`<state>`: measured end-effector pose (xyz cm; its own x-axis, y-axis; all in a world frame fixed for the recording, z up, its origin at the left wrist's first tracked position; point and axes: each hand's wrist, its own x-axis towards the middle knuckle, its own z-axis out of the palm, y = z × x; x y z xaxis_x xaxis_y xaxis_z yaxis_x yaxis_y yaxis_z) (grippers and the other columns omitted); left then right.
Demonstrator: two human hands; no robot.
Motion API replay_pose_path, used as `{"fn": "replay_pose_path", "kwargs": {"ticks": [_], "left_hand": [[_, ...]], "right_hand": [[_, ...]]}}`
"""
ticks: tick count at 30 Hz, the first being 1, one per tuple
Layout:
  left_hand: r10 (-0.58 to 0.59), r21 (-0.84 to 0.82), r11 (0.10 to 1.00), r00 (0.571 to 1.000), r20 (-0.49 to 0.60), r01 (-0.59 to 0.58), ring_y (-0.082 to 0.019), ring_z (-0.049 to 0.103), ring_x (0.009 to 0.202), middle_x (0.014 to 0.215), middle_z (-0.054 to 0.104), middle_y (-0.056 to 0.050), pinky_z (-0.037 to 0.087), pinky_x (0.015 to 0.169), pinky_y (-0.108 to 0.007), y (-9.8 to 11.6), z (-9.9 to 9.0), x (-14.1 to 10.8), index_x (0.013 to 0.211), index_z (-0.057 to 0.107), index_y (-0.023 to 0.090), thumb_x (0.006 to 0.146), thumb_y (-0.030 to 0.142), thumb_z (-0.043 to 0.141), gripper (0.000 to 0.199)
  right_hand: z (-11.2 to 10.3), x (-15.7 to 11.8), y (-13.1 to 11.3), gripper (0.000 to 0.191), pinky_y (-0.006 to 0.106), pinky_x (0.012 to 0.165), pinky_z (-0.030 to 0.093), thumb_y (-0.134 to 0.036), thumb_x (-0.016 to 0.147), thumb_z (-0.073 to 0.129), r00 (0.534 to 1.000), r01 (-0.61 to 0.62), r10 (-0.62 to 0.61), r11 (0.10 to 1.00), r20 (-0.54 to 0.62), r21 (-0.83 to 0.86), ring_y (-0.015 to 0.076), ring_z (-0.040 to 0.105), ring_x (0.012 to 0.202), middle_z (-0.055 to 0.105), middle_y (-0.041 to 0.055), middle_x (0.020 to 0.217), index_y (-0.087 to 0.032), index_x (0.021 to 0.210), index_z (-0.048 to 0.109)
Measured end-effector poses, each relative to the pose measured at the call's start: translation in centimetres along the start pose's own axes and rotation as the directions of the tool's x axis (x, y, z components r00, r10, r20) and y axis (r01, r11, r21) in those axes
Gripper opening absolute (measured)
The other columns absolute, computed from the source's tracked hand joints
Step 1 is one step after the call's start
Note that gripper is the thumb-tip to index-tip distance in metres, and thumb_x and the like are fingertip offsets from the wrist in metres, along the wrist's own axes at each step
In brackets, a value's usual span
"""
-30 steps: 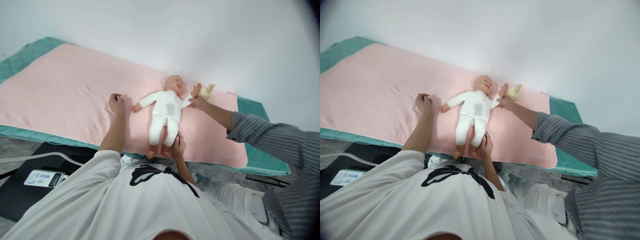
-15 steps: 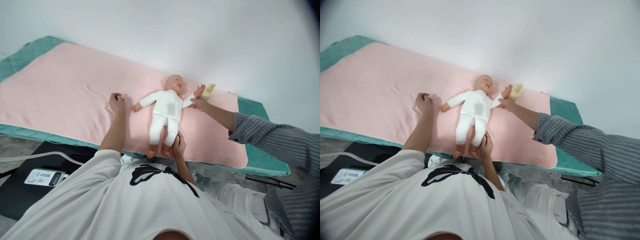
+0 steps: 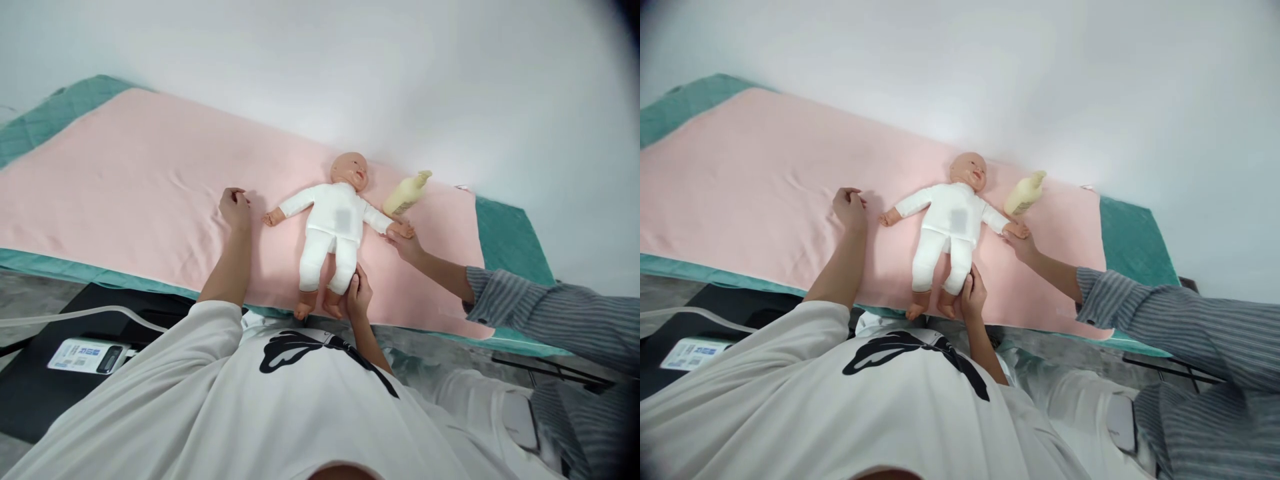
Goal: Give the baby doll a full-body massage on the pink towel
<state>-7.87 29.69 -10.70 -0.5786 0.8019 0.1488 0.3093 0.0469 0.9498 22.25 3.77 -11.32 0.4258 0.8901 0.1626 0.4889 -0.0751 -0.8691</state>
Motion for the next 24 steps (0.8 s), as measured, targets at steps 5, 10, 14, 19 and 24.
{"fn": "replay_pose_path", "kwargs": {"ticks": [5,10,14,19,24], "left_hand": [[-0.006,0.014,1.0,1.0,-0.004,0.006,-0.014,0.053,0.058,0.067,0.056,-0.001,0.04,0.06,-0.027,0.0,0.09,0.07,0.091,0.058,0.018,0.09,0.017,0.042,0.017],[0.005,0.014,1.0,1.0,0.002,-0.005,-0.014,0.054,0.057,0.069,0.057,-0.001,0.041,0.06,-0.027,-0.1,0.05,0.08,0.092,0.059,0.018,0.09,0.016,0.04,0.018],[0.003,0.027,1.0,1.0,0.004,-0.003,-0.014,0.054,0.058,0.069,0.058,-0.001,0.04,0.06,-0.027,-0.13,0.03,0.03,0.093,0.059,0.017,0.089,0.015,0.039,0.02],[0.013,0.043,0.999,1.0,0.001,-0.013,-0.014,0.055,0.058,0.069,0.058,-0.002,0.041,0.059,-0.027,-0.07,0.07,-0.01,0.093,0.06,0.018,0.088,0.014,0.037,0.023],[0.008,0.064,0.998,1.0,0.022,-0.01,-0.015,0.055,0.061,0.071,0.057,-0.002,0.042,0.062,-0.028,0.24,-0.05,-0.15,0.094,0.058,0.018,0.09,0.017,0.036,0.022]], "right_hand": [[-0.03,0.01,-0.12,0.049,0.053,0.111,0.048,-0.052,0.098,0.037,1.0,0.003,-0.002,1.0,-0.013,0.011,0.0312,0.06,0.13,0.066,0.0086,0.136,-0.028,0.133,0.06],[0.08,-0.1,-0.32,0.048,0.052,0.111,0.048,-0.051,0.098,0.036,1.0,0.0,0.0,1.0,-0.01,0.016,0.0294,0.06,0.131,0.065,0.0084,0.137,-0.028,0.135,0.058],[0.07,-0.08,-0.55,0.049,0.054,0.11,0.048,-0.051,0.098,0.034,1.0,0.002,-0.003,1.0,-0.017,-0.002,0.0314,0.061,0.13,0.066,0.0089,0.135,-0.028,0.135,0.058],[-0.18,0.06,-0.37,0.055,0.05,0.111,0.048,-0.05,0.099,0.029,0.999,0.024,-0.02,0.995,0.046,-0.093,0.033,0.058,0.133,0.062,0.0113,0.141,-0.023,0.142,0.053],[-0.04,-0.03,0.24,0.06,0.062,0.106,0.05,-0.046,0.099,0.016,0.993,0.057,-0.032,0.97,0.11,-0.236,0.0317,0.052,0.138,0.054,0.0055,0.149,-0.031,0.156,0.027]]}}
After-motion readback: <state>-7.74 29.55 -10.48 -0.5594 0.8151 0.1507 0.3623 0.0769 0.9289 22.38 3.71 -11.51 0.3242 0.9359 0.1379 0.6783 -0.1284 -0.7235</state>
